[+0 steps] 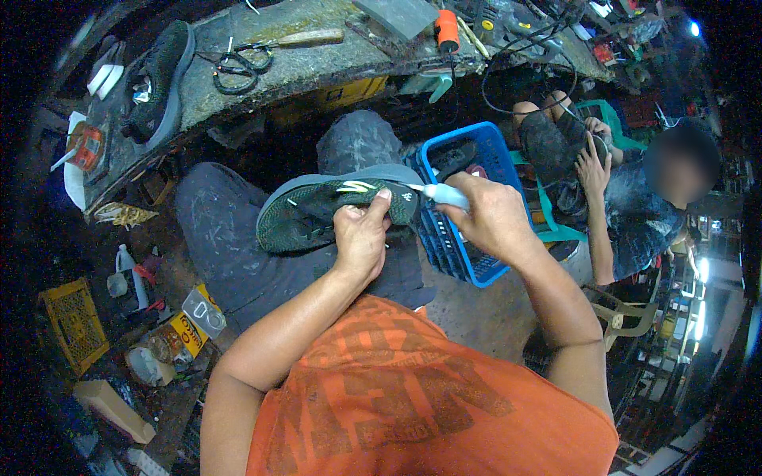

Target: The person sits on the floor and repairs a dark sneaker by hand. They repeatedly peel back the upper from the sole, apply glue from a small bottle to the seam, and press the parts together. The person also picks up a white shoe insert from the workbench and places it inside the shoe.

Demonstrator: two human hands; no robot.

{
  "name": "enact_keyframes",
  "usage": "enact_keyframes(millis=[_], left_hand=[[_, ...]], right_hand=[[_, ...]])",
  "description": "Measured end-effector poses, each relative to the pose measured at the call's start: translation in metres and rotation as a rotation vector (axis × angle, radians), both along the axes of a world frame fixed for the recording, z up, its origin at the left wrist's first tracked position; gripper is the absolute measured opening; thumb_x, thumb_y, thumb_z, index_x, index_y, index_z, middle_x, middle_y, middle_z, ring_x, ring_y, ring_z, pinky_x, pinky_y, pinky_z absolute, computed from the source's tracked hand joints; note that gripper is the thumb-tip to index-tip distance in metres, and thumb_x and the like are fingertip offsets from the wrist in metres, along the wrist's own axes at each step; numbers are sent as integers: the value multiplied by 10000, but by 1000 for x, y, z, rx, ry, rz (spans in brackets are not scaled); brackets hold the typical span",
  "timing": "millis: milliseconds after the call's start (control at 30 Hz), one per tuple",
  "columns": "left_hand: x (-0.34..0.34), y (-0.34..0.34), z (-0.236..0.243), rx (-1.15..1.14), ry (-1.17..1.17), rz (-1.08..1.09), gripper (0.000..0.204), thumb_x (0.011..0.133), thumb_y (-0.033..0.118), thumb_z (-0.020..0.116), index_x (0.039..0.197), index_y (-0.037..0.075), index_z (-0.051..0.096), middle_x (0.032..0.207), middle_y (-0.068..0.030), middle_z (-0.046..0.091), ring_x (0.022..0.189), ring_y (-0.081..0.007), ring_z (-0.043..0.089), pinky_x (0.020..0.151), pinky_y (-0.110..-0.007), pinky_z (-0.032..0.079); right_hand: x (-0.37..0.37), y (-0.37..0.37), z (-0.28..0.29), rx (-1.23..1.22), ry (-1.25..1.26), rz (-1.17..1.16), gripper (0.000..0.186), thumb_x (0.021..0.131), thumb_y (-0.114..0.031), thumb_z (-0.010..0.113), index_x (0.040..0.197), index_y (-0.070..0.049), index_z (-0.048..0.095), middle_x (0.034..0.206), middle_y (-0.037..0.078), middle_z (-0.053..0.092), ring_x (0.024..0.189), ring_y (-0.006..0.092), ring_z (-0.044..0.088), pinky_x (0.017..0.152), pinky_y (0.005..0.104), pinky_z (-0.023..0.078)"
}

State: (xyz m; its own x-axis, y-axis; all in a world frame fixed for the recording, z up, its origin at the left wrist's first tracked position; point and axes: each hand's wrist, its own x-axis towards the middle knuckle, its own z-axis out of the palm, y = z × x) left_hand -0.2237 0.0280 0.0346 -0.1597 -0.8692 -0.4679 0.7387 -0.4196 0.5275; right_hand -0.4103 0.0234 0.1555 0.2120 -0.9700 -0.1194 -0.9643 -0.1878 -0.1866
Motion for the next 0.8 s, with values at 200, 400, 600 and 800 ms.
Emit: enact_keyframes(millis=[200,400,600,800], left_hand=[[-1,-1,-5,27,-53,-17,74,972,100,717,935,70,660,885,-39,713,753,-147,685,660,-312,541],[1,0,0,-8,-146,-38,114,967,116,727,890,88,648,836,-9,685,692,-121,641,594,-287,490],[10,2,1,26,-100,-63,83,978,128,713,925,95,657,882,-17,708,713,-126,654,605,-278,495],[34,-4,23,-34,-43,-188,129,991,210,706,1010,91,660,952,-37,724,786,-146,669,734,-297,522]], right_hand=[[-4,-16,-56,84,-776,-508,393,868,-162,837,1179,-92,607,933,-32,601,780,82,602,649,261,525],[17,-22,-84,125,-934,-422,333,845,-207,876,1032,-95,624,895,-33,622,828,83,559,763,272,477],[29,-30,-99,-125,-684,-362,414,867,-301,855,1070,-56,590,885,137,715,790,245,697,733,387,561],[42,-35,-103,-125,-684,-429,338,888,-270,835,1015,-45,617,892,83,708,844,163,655,780,361,541]])
